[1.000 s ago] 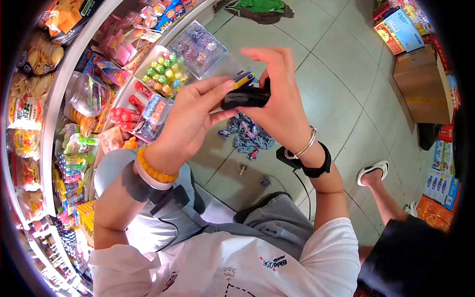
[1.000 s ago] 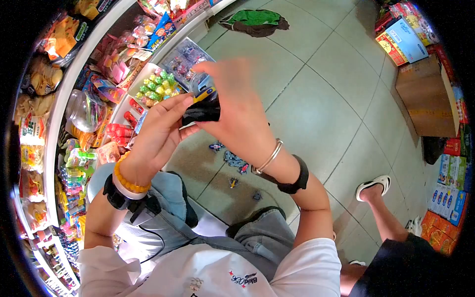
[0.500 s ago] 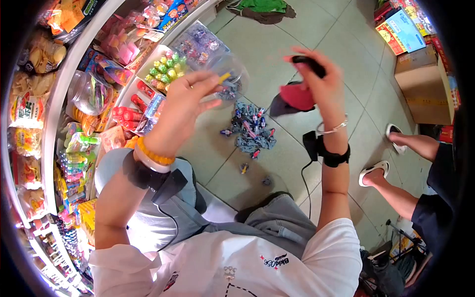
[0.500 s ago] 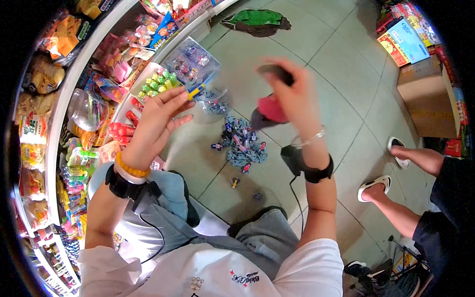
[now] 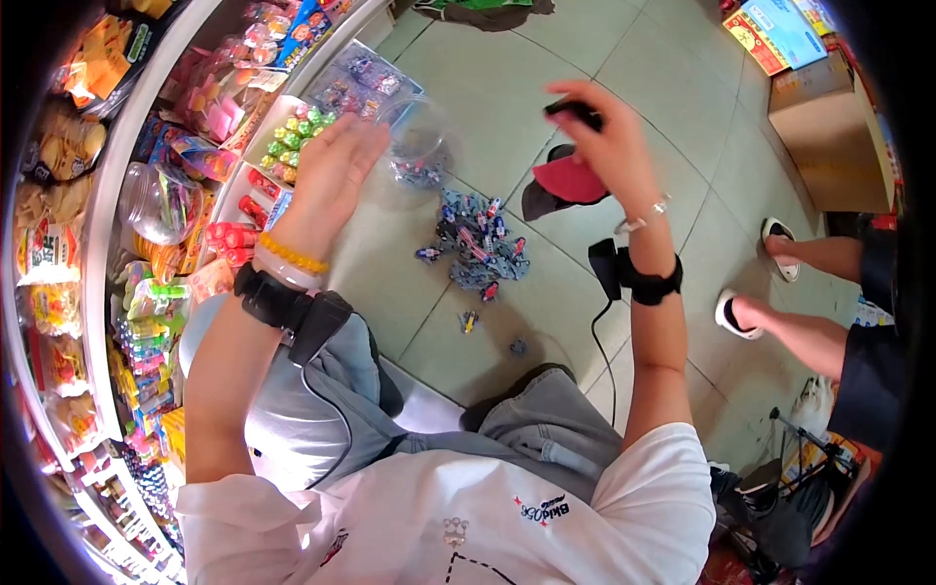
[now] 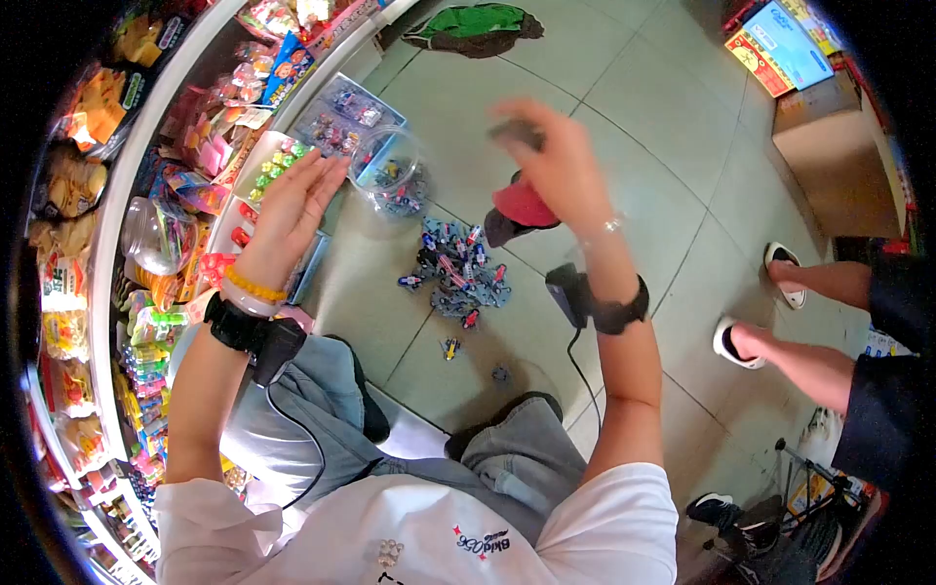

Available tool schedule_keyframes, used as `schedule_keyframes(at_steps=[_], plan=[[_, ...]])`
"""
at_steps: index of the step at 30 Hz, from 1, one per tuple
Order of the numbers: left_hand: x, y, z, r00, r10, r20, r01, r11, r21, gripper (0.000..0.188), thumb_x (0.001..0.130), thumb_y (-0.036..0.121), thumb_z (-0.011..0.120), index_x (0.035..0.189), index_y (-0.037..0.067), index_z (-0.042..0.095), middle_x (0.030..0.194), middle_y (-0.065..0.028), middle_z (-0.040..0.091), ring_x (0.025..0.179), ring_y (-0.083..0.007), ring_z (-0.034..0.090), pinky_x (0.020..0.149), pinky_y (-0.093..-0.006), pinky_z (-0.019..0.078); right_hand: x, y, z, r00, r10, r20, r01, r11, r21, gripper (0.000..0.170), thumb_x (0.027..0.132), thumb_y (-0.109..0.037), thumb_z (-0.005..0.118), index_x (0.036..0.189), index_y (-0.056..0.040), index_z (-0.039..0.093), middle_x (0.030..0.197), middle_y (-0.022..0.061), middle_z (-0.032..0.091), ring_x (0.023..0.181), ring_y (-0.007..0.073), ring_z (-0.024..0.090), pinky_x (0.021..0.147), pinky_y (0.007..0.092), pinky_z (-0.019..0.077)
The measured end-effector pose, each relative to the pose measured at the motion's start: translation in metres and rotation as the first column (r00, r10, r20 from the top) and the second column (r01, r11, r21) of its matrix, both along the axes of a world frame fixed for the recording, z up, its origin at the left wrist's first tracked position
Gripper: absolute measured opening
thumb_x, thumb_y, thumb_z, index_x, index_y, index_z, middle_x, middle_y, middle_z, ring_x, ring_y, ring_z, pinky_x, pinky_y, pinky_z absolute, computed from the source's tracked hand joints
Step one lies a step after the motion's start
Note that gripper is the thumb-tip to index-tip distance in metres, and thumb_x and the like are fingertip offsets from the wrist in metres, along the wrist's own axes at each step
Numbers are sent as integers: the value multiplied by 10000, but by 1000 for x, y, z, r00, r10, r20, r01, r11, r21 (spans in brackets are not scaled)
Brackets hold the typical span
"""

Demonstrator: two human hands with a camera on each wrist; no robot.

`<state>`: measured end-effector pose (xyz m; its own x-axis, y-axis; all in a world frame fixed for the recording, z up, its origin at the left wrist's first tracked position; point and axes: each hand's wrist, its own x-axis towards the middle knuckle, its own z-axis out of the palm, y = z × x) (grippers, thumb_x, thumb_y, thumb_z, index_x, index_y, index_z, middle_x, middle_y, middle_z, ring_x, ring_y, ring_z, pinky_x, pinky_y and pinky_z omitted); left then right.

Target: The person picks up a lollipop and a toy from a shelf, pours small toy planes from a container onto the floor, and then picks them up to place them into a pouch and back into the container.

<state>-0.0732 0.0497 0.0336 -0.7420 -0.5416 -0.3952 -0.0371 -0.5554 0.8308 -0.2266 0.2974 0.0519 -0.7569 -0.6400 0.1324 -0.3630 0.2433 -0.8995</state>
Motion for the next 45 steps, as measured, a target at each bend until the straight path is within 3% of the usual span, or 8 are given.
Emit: schedule_keyframes(at_steps=[3,5,16,23,28,32,35,45], plan=[[4,11,12,1000,-29,6,29,1000,4,438,903,-19,469,1290,-113,288,1212,-256,465,1103,-322,536,926,-323,501,-18,-2,-89,903,371,-219,-208,820,533,283,778,-95,642,1058,-86,603,847,129,650,736,270,620,650,339,494],[9,11,14,997,-73,-6,73,997,27,435,903,-14,473,1290,-110,300,1210,-248,474,1098,-314,542,917,-318,507,-14,-4,-140,844,524,-112,-281,611,740,305,762,-120,654,1062,-101,598,923,148,642,898,339,596,748,402,491],[31,29,29,977,-210,31,210,978,17,428,920,42,470,1293,-96,311,1241,-208,474,1101,-276,550,860,-283,527,31,-23,-261,820,528,-221,-178,602,778,287,826,-70,474,1087,-164,550,1041,125,517,796,321,621,645,424,501],[31,27,32,976,-214,26,213,976,48,388,928,61,466,1266,-85,342,1241,-194,484,1100,-251,553,846,-287,529,22,-16,-264,929,328,-170,-121,705,699,341,742,-66,631,1041,-133,482,994,139,587,857,354,610,683,435,503],[37,32,31,953,-296,58,292,954,68,396,919,118,507,1268,-32,395,1243,-152,499,1059,-216,572,822,-281,520,1,-8,-237,988,137,65,-152,908,390,403,668,-14,718,995,-85,492,808,136,620,778,281,621,668,337,488],[33,35,35,877,-429,215,438,899,8,438,894,182,566,1278,18,435,1223,-113,528,1003,-179,582,801,-265,494,-4,-16,-140,971,227,75,-231,972,44,425,642,29,712,995,-70,498,778,16,565,708,125,543,632,265,449],[31,51,40,873,-428,233,478,844,-242,479,888,209,583,1298,17,427,1179,-88,558,985,-154,574,782,-274,485,10,-19,-56,947,319,-29,-318,948,20,425,625,49,695,988,-59,503,822,-1,554,673,93,494,608,232,420],[36,74,88,898,-436,-53,361,801,-478,356,834,-17,602,1181,-54,532,1031,-121,590,852,-157,612,647,-251,528,59,-19,41,956,254,-146,-279,941,-193,396,608,-20,679,992,-74,599,643,60,498,566,155,478,521,287,370]])
